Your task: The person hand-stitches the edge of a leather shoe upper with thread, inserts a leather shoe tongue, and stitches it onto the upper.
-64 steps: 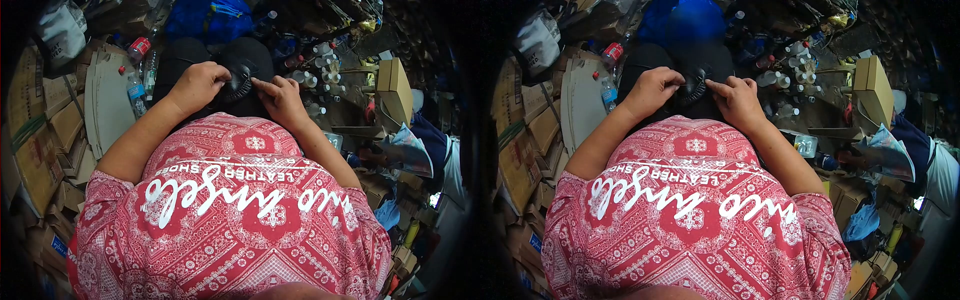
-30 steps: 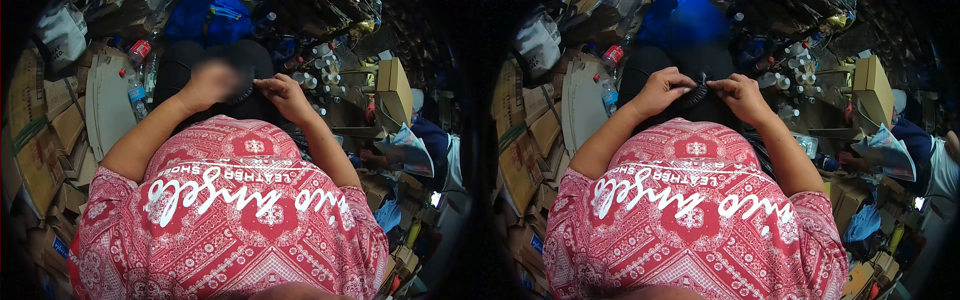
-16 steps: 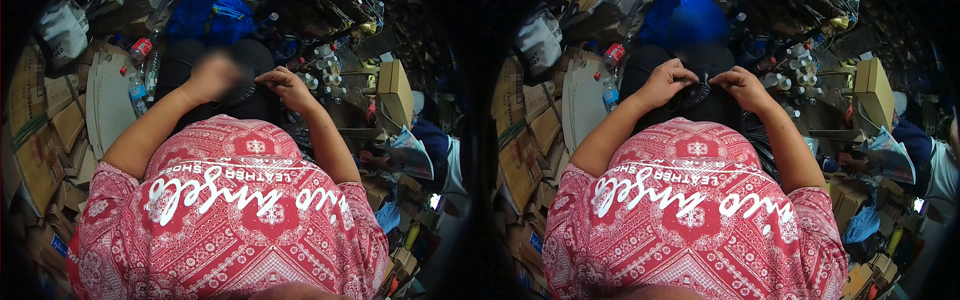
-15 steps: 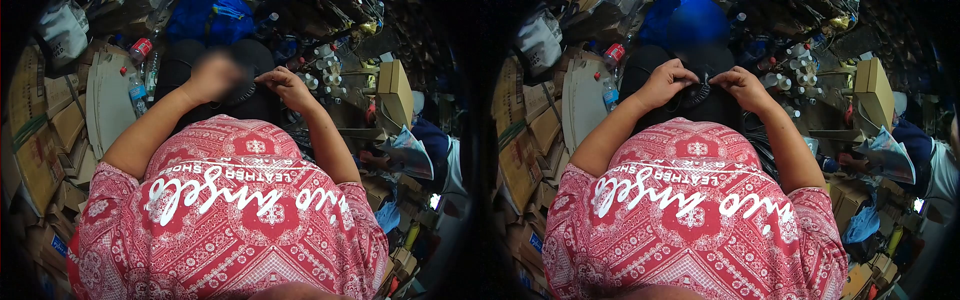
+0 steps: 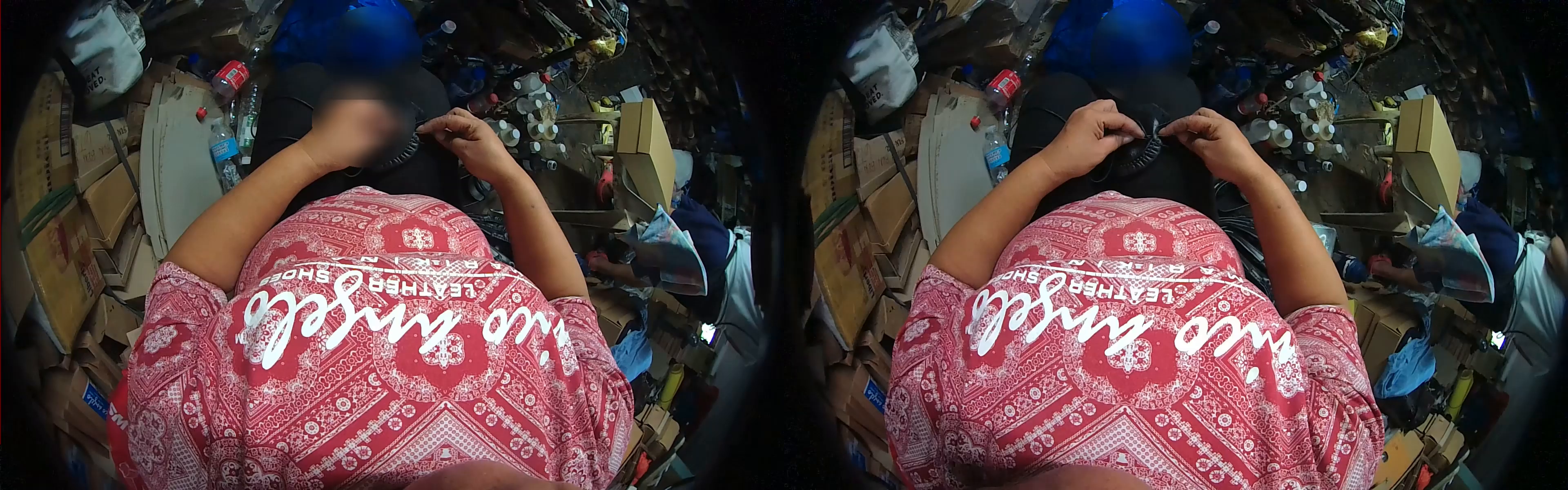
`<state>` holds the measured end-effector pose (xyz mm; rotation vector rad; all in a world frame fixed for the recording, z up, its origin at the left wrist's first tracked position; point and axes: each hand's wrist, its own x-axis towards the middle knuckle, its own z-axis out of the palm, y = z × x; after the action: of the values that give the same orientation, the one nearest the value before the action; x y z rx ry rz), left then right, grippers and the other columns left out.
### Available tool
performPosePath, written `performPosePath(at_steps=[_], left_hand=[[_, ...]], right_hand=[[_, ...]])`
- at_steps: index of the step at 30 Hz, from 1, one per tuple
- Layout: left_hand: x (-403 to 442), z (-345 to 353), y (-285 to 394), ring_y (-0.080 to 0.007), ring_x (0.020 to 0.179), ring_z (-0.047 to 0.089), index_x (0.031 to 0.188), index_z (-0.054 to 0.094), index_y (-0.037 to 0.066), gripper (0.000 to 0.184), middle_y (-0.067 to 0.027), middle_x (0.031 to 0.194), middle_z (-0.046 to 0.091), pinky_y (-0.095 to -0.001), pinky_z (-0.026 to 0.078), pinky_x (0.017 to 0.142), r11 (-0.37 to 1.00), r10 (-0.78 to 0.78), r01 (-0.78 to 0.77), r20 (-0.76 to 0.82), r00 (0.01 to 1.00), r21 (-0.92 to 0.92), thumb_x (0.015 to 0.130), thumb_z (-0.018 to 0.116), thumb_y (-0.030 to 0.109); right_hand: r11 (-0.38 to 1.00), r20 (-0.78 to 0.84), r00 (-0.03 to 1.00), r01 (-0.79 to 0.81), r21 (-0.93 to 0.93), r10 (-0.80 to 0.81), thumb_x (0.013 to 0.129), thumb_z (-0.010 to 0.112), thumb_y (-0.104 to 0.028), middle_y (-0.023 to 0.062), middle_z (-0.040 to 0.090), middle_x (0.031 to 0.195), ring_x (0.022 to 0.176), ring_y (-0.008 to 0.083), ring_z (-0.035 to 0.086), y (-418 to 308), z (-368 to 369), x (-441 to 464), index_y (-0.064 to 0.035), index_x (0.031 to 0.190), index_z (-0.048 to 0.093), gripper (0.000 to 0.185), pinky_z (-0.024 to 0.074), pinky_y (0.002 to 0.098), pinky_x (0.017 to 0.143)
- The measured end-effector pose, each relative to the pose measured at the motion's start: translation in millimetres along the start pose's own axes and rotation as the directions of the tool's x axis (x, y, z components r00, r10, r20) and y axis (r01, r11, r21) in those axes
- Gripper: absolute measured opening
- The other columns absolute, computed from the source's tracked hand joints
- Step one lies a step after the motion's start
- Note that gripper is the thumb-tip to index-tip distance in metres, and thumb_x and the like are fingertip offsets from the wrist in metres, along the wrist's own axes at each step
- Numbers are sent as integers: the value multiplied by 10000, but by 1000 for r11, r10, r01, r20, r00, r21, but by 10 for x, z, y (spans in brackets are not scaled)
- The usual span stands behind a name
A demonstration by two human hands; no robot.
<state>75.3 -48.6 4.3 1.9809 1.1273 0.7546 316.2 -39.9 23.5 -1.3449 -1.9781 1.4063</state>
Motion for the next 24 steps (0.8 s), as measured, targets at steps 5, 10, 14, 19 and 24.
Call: performPosePath(at_steps=[5, 10, 14, 19, 24], left_hand=[[62, -5, -7, -201, 731, 526, 865, 722, 111, 146, -50, 737, 526, -305, 431, 662, 999, 46, -46, 14, 999, 7, 760, 676, 21], [173, -28, -104, -164, 740, 544, 854, 706, 73, 107, -40, 749, 548, -287, 445, 691, 962, -70, 117, 192, 979, -248, 764, 684, 20], [146, -95, -90, -149, 769, 558, 862, 696, 53, 99, -35, 779, 564, -275, 450, 710, 901, -246, 313, 242, 939, -299, 769, 686, 22], [126, -139, -82, -165, 796, 581, 879, 691, 45, 108, -52, 813, 586, -278, 458, 727, 980, -103, 137, 225, 969, -143, 773, 683, 25], [102, -245, -22, -184, 786, 582, 891, 686, 51, 126, -61, 814, 579, -282, 460, 716, 999, -8, 17, 204, 979, -39, 770, 673, 16]], right_hand=[[998, 41, 997, -64, -16, 65, 854, 553, 25, 10, 525, 884, 873, 117, 516, -74, -30, 13, -89, 1014, 703, 248, 418, 240, 807], [998, 44, 997, -60, -29, 61, 845, 569, 21, -5, 505, 853, 837, 105, 495, -41, -37, 31, -108, 1015, 711, 257, 412, 234, 785], [998, 19, 999, -46, -40, 47, 844, 579, 13, -12, 495, 838, 826, 99, 488, -48, -30, -16, -131, 1036, 712, 274, 412, 232, 781], [999, 17, 999, -37, -29, 37, 836, 583, 21, -9, 500, 838, 829, 99, 494, -52, -25, -37, -137, 1048, 710, 293, 416, 232, 779], [998, 24, 1000, -18, -63, 20, 813, 584, 44, -2, 509, 846, 822, 103, 504, -143, -42, -74, -137, 1066, 702, 333, 422, 230, 774]])
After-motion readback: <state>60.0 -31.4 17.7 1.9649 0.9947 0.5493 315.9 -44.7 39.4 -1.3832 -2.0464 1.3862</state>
